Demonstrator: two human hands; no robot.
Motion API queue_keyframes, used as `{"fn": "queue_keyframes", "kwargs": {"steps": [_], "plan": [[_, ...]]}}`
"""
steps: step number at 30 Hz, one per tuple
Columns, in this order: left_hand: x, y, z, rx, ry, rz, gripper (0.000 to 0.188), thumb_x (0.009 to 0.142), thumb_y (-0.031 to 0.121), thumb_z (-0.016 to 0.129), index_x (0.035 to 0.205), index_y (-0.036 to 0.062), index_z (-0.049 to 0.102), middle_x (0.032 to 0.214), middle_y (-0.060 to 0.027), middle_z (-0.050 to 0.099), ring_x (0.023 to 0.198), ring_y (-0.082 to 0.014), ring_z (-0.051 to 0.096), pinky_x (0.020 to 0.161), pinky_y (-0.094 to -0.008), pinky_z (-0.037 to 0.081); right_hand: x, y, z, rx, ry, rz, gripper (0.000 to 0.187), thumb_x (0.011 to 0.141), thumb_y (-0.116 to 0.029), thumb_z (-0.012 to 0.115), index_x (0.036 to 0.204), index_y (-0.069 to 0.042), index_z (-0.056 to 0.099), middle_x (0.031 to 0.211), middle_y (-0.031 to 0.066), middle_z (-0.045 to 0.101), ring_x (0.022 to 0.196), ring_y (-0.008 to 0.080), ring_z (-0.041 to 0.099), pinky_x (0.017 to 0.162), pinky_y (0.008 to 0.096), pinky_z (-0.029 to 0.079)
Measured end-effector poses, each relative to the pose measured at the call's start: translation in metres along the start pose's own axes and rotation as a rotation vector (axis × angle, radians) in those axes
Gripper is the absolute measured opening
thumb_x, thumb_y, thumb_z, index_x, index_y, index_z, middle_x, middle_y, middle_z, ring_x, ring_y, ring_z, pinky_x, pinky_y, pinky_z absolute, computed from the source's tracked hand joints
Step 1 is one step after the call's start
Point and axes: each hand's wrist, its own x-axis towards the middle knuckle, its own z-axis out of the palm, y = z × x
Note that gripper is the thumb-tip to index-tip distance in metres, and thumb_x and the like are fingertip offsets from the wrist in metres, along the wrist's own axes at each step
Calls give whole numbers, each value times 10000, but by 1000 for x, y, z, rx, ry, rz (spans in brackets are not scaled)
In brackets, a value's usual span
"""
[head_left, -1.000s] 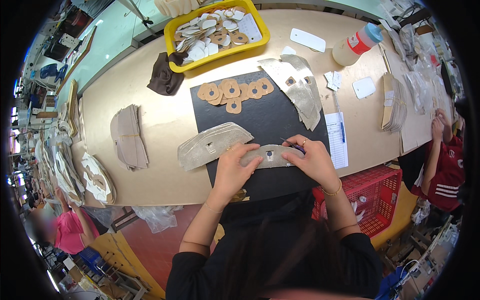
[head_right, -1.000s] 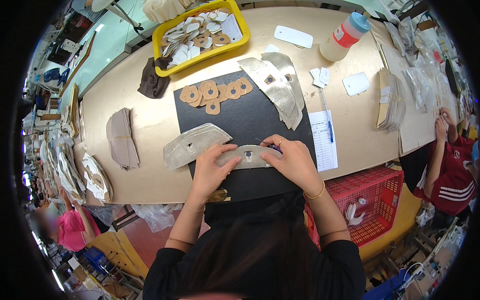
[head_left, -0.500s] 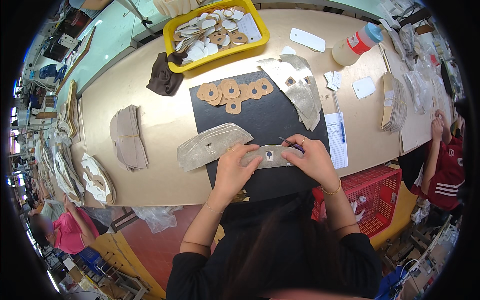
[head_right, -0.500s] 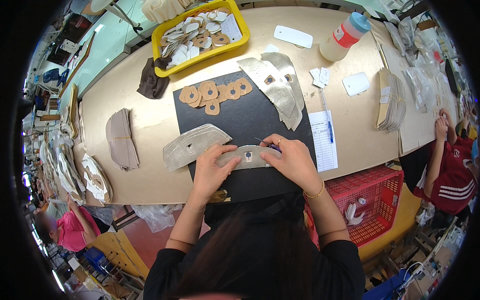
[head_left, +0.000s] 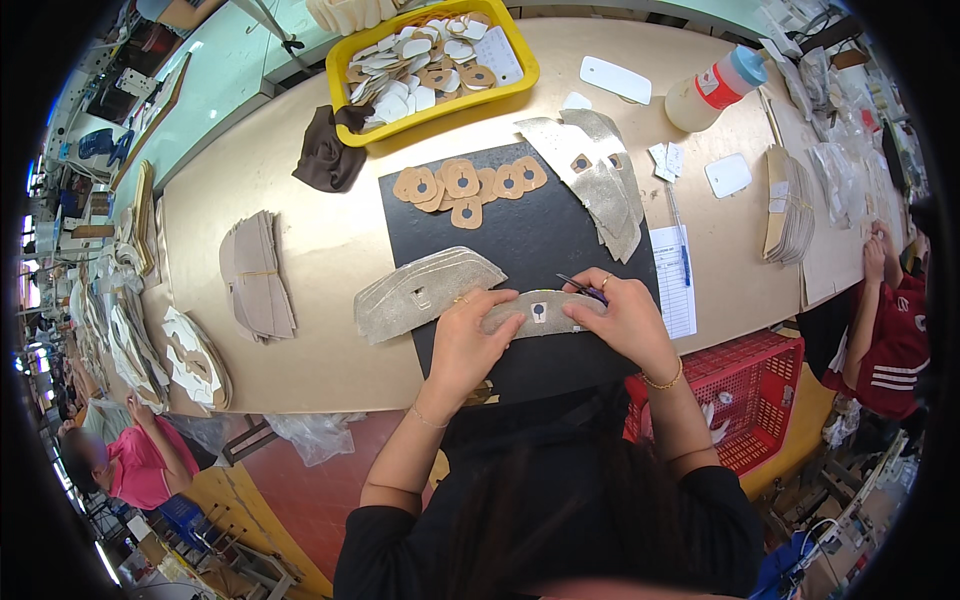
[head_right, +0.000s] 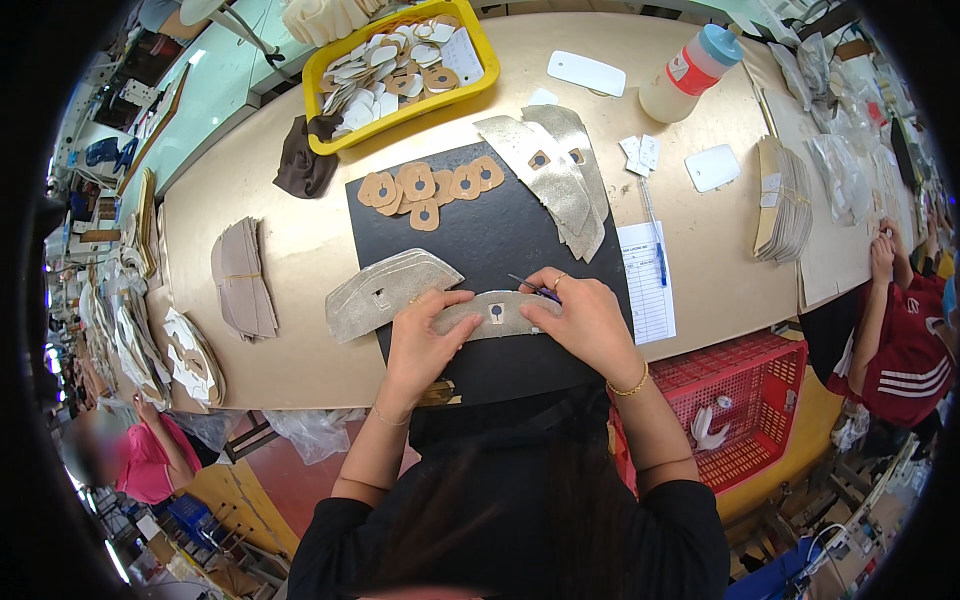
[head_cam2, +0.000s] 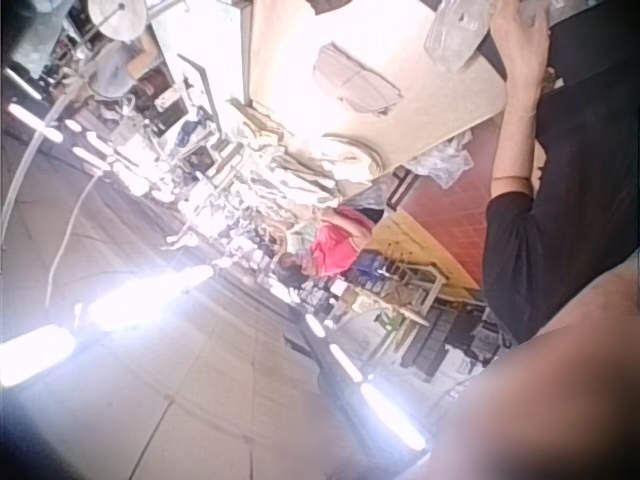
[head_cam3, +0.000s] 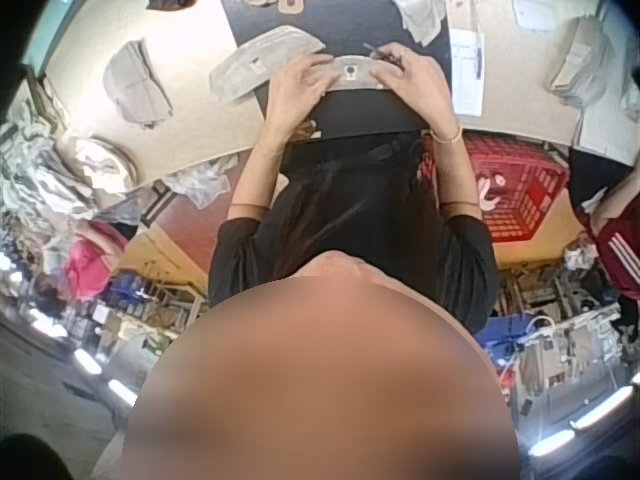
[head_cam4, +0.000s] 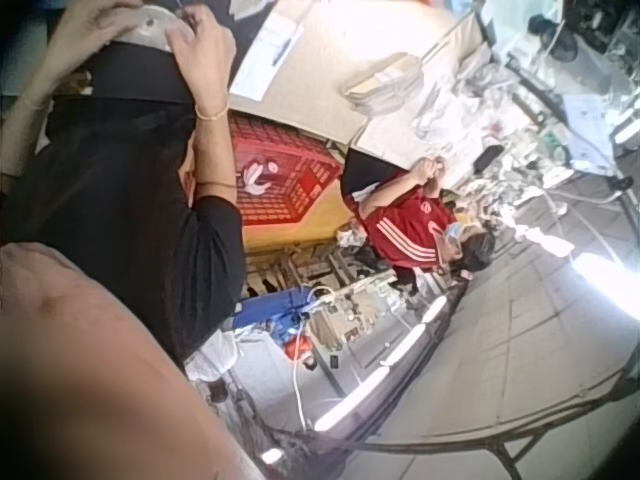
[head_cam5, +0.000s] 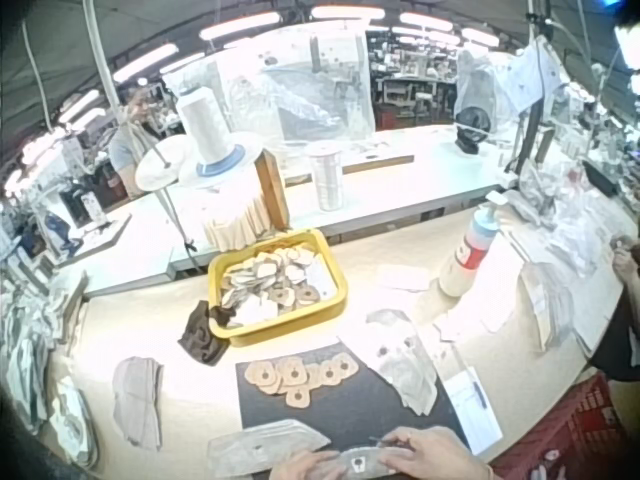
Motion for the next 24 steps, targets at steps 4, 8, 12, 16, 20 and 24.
{"fn": "queue_keyframes", "kwargs": {"steps": [4, 8, 12, 16, 20, 24], "plan": [[0, -1, 1, 7, 10, 12, 262, 824, 90, 780, 1063, 13, 706, 855, -109, 655, 593, -199, 653, 587, -314, 518, 1, 0, 1, -7, 12, -12, 257, 835, -178, 759, 1023, -12, 702, 833, 155, 725, 655, 241, 691, 622, 306, 512], [0, -2, 2, 36, 31, 62, 263, 821, 95, 782, 1061, 17, 708, 857, -109, 656, 602, -208, 656, 596, -320, 518, 0, 0, -1, -43, -43, 57, 267, 849, -262, 736, 1040, -77, 704, 906, 147, 739, 836, 328, 717, 738, 386, 550], [1, -3, 2, 75, 39, 82, 262, 819, 106, 784, 1055, 21, 709, 858, -109, 659, 620, -222, 661, 619, -331, 521, 1, -1, 1, -23, 12, -5, 249, 835, -176, 760, 1017, -16, 703, 812, 152, 721, 632, 231, 685, 601, 302, 505], [1, -4, 3, 77, 32, 50, 260, 818, 117, 783, 1049, 21, 710, 855, -113, 660, 658, -242, 670, 652, -344, 523, 1, -1, 2, -43, 12, 8, 249, 835, -181, 764, 1017, -21, 706, 785, 154, 715, 634, 235, 693, 596, 305, 505], [1, -4, 3, 78, 32, 49, 254, 818, 118, 779, 1042, 21, 712, 853, -117, 661, 689, -256, 672, 667, -351, 522, 1, -2, 2, -53, 23, 4, 250, 834, -190, 770, 1016, -28, 712, 767, 162, 709, 645, 252, 703, 594, 311, 507], [1, -6, 3, 114, 51, 109, 250, 815, 116, 777, 1038, 23, 713, 855, -117, 660, 697, -263, 671, 677, -355, 521, 1, -3, 3, -64, 28, 11, 251, 833, -198, 773, 1013, -32, 719, 768, 170, 705, 653, 271, 703, 599, 316, 510]]}}
